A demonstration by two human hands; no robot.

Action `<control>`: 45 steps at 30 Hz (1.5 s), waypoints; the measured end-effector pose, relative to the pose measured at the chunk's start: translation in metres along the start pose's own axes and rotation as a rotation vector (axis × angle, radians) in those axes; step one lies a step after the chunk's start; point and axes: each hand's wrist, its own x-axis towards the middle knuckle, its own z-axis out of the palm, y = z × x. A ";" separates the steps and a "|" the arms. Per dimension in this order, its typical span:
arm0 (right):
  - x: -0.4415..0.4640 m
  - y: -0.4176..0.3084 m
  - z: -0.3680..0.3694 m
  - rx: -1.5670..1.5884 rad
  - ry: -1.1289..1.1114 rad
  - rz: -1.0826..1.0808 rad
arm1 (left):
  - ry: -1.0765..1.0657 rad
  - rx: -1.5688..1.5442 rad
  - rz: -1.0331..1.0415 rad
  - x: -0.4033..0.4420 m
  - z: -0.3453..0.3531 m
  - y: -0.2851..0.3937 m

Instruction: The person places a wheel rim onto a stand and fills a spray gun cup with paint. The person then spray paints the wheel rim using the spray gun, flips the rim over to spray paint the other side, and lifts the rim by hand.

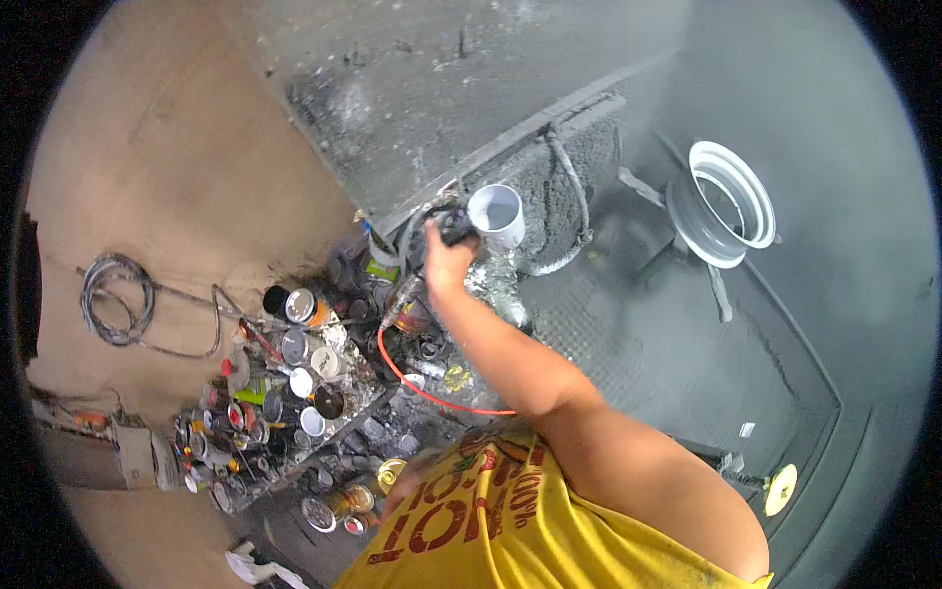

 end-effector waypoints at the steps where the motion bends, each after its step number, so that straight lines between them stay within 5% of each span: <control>1: 0.000 0.011 -0.010 0.037 -0.097 -0.083 | -0.023 0.010 0.028 0.009 -0.002 -0.002; 3: -0.007 0.014 -0.030 -0.121 -0.210 -0.173 | -0.051 0.095 0.063 0.019 0.003 0.026; 4: -0.016 0.003 -0.040 -0.151 -0.319 0.032 | -0.078 0.168 0.101 0.024 0.010 0.042; 6: -0.017 0.018 -0.053 -0.416 -0.266 -0.245 | -0.192 0.105 0.084 0.041 0.020 0.072; 7: -0.022 0.004 -0.064 -0.486 -0.320 -0.171 | -0.227 0.021 0.062 0.046 0.029 0.089; 11: -0.016 -0.016 -0.109 -0.644 -0.629 -0.265 | -0.519 0.164 0.211 0.081 0.070 0.157; 13: -0.009 -0.046 -0.146 -0.718 -0.959 -0.121 | -0.615 0.143 0.206 0.105 0.094 0.178; 14: -0.004 -0.056 -0.166 -0.778 -1.086 -0.102 | -0.736 0.262 0.376 0.118 0.111 0.195; 15: 0.000 -0.039 -0.191 -0.618 -1.056 -0.195 | -0.853 0.380 0.548 0.129 0.127 0.210; 18: 0.024 -0.073 -0.274 -0.672 -1.023 -0.151 | -0.957 0.370 0.460 0.158 0.175 0.241; 22: 0.089 -0.081 -0.382 -0.193 -0.508 0.424 | -1.071 0.509 0.517 0.213 0.265 0.297; 24: 0.134 -0.090 -0.432 0.002 -0.414 0.504 | -1.092 0.573 0.620 0.253 0.321 0.322; 31: 0.297 -0.089 -0.526 0.895 -0.352 0.815 | -0.844 0.633 0.875 0.428 0.560 0.409; 37: 0.365 -0.079 -0.535 1.093 -0.277 1.041 | -0.477 1.171 1.178 0.606 0.732 0.463; 42: 0.376 -0.077 -0.544 1.077 -0.233 1.066 | -0.192 1.480 0.982 0.693 0.835 0.459; 45: 0.381 -0.053 -0.555 1.314 -0.436 0.978 | -0.073 1.642 0.842 0.732 0.861 0.439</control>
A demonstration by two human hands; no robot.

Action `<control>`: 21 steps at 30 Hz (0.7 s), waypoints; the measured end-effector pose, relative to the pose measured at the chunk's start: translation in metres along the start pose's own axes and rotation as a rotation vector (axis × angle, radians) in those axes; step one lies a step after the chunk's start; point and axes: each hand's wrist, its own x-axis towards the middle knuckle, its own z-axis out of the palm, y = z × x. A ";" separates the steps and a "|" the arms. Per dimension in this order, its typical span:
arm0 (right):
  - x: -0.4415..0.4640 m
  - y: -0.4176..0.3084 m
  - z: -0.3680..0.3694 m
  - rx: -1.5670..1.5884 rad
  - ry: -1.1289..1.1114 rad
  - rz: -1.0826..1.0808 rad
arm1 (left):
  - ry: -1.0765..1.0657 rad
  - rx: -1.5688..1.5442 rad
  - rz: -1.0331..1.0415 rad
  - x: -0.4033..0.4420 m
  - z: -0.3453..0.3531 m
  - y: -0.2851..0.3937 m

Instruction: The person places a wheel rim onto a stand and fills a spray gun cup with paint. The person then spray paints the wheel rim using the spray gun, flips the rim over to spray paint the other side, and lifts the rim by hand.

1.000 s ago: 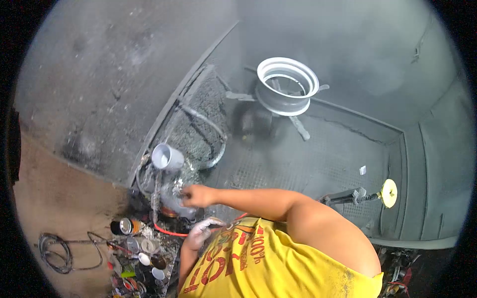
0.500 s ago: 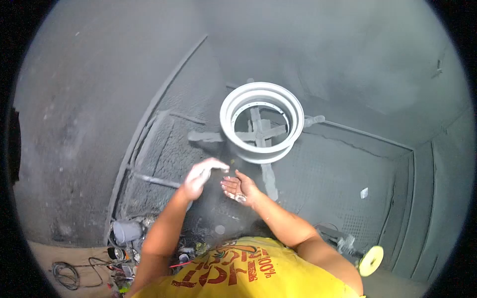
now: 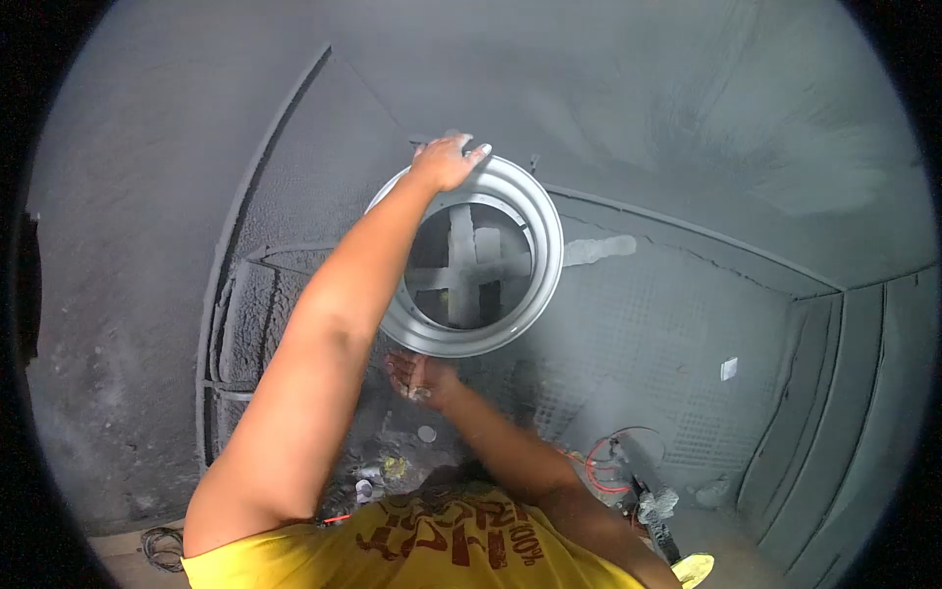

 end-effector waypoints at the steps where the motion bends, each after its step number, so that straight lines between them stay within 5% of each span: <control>1: -0.001 0.001 0.005 0.001 0.064 -0.027 | -0.150 0.027 -0.022 0.007 0.000 0.003; 3: 0.004 0.004 -0.001 0.017 0.134 -0.049 | -0.318 0.074 -0.044 0.007 -0.006 0.012; 6: 0.009 0.008 -0.025 0.031 -0.044 -0.114 | -0.432 0.089 -0.064 -0.007 -0.033 0.031; 8: 0.001 0.015 -0.025 0.180 -0.133 0.211 | -0.375 0.128 -0.029 -0.031 -0.056 0.044; 12: -0.012 0.041 -0.018 0.356 -0.372 0.275 | -0.446 0.180 0.207 -0.081 -0.130 0.082; 15: -0.013 0.032 -0.017 0.226 -0.260 0.000 | -0.225 0.097 0.423 -0.140 -0.191 0.092; 17: -0.003 -0.004 -0.029 0.286 -0.370 0.098 | -0.006 0.007 0.558 -0.183 -0.229 0.085; 18: -0.017 -0.021 0.001 0.206 -0.185 -0.050 | 0.094 -0.036 0.616 -0.203 -0.245 0.078; 21: -0.048 -0.093 0.060 0.000 -0.069 -0.319 | 0.209 -0.172 0.502 -0.256 -0.276 0.042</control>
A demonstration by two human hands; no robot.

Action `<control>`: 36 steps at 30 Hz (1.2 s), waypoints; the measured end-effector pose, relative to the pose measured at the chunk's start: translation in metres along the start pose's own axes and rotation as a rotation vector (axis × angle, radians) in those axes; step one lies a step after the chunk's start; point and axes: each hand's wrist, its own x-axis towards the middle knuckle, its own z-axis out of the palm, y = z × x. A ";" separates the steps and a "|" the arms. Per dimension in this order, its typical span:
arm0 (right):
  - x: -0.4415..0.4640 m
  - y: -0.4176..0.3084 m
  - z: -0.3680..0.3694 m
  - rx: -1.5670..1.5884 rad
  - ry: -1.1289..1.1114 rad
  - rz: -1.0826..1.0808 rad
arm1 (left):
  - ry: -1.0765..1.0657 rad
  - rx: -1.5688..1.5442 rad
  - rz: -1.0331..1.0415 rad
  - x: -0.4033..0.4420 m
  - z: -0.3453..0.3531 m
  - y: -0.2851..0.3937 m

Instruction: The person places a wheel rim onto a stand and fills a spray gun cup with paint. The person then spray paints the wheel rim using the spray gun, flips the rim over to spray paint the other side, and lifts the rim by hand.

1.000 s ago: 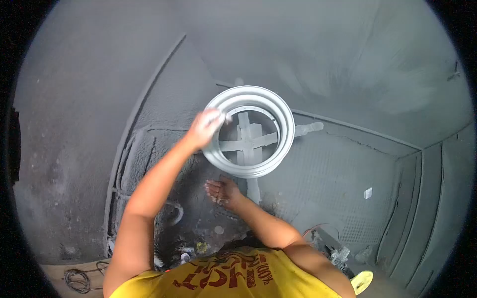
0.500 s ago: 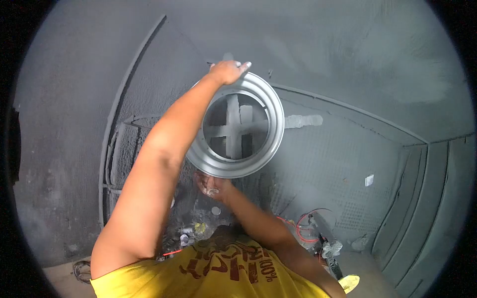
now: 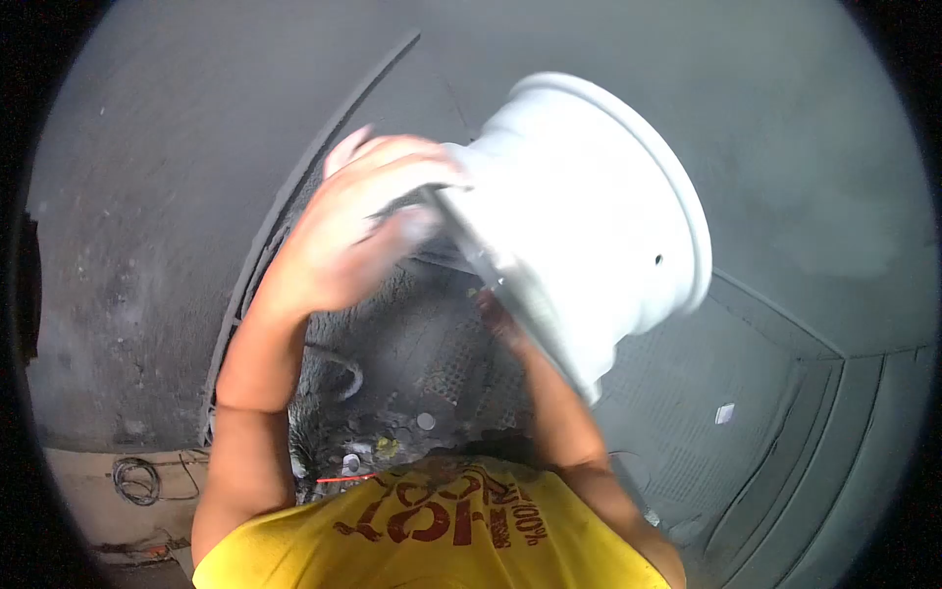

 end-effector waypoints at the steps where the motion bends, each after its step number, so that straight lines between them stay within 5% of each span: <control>1: -0.004 -0.025 0.016 -0.076 0.015 -0.091 | 0.063 -0.060 -0.030 -0.021 -0.003 -0.015; 3: -0.012 -0.073 0.040 -0.235 0.084 -0.287 | 0.188 -0.430 -0.035 -0.072 0.026 -0.072; 5: -0.020 -0.116 0.056 -0.383 0.174 -0.462 | 0.873 -1.384 -0.696 -0.084 0.089 -0.048; 7: -0.024 -0.152 0.066 -0.523 0.279 -0.619 | 0.614 -1.739 -0.860 -0.121 0.149 -0.081; 10: -0.018 -0.190 0.072 -0.700 0.429 -0.767 | 0.552 -1.676 -1.146 -0.177 0.254 -0.154; 13: -0.002 -0.216 0.068 -0.886 0.564 -0.863 | 0.483 -1.633 -1.133 -0.229 0.355 -0.195; 15: 0.011 -0.226 0.061 -1.055 0.679 -0.900 | 0.508 -1.490 -0.909 -0.247 0.384 -0.202; 18: 0.032 -0.234 0.048 -1.366 0.869 -0.905 | 0.462 -1.326 -0.864 -0.234 0.402 -0.216; 31: 0.067 -0.240 0.052 -2.018 1.284 -0.806 | 0.078 -0.717 -1.322 -0.244 0.357 -0.234; 33: 0.047 -0.249 0.060 -2.064 1.117 -0.941 | 0.028 -0.625 -1.391 -0.283 0.320 -0.218; 34: 0.028 -0.264 0.060 -2.065 0.753 -1.167 | 0.017 -0.612 -1.302 -0.318 0.309 -0.209; 36: -0.013 -0.270 0.071 -1.838 0.793 -1.217 | 0.067 -0.717 -1.284 -0.348 0.247 -0.148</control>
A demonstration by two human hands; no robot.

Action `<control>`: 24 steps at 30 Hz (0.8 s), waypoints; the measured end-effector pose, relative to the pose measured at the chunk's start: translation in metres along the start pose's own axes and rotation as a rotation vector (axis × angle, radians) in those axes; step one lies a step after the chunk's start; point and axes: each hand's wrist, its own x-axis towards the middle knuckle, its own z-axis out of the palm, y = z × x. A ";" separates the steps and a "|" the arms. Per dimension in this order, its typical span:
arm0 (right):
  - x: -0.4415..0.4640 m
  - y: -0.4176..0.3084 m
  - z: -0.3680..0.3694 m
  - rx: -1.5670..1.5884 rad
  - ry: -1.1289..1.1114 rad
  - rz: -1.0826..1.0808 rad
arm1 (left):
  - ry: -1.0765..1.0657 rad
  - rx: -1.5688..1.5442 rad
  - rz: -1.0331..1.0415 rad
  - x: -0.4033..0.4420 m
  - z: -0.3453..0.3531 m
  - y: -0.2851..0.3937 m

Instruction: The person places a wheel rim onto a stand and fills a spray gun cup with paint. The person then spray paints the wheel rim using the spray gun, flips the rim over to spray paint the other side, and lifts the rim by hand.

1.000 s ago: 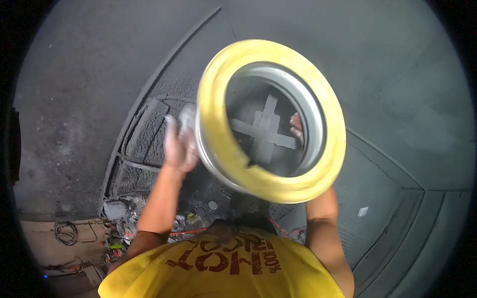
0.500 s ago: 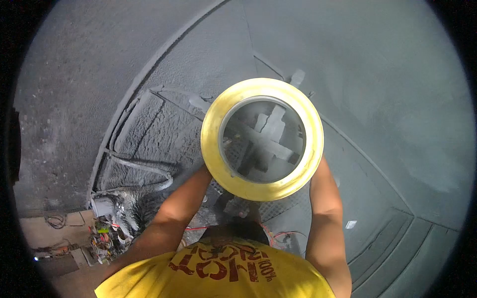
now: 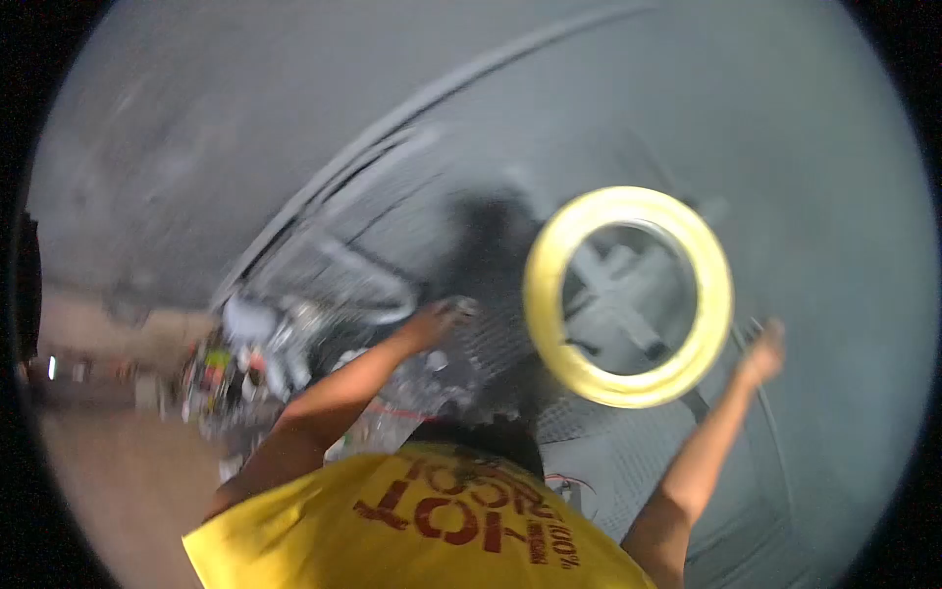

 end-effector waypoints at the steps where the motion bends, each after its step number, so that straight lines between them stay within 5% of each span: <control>1: -0.003 0.008 -0.020 0.184 -0.014 -0.078 | -0.084 -0.100 0.069 -0.049 -0.017 0.013; 3: -0.078 -0.093 -0.038 0.279 0.141 0.002 | 0.132 -0.007 0.069 -0.134 -0.051 0.021; 4: -0.084 -0.074 -0.046 0.423 0.138 0.014 | 0.238 0.106 0.119 -0.163 -0.063 0.019; 8: -0.175 -0.088 -0.025 0.450 0.075 -0.038 | 1.169 0.533 0.343 -0.260 -0.147 -0.035; 11: -0.280 -0.126 0.022 0.589 -0.180 0.100 | 1.524 0.453 0.021 -0.296 -0.230 -0.122; 15: -0.446 -0.199 0.093 0.467 -0.742 -0.007 | 1.043 0.483 -0.004 -0.313 -0.327 -0.207; 18: -0.563 -0.238 0.125 0.492 -1.152 -0.060 | 0.882 0.438 0.097 -0.308 -0.359 -0.234; 22: -0.671 -0.284 0.167 0.384 -1.460 -0.174 | 0.818 0.330 0.365 -0.289 -0.369 -0.271; 24: -0.717 -0.287 0.199 0.407 -1.478 -0.213 | 0.655 0.107 0.271 -0.309 -0.359 -0.231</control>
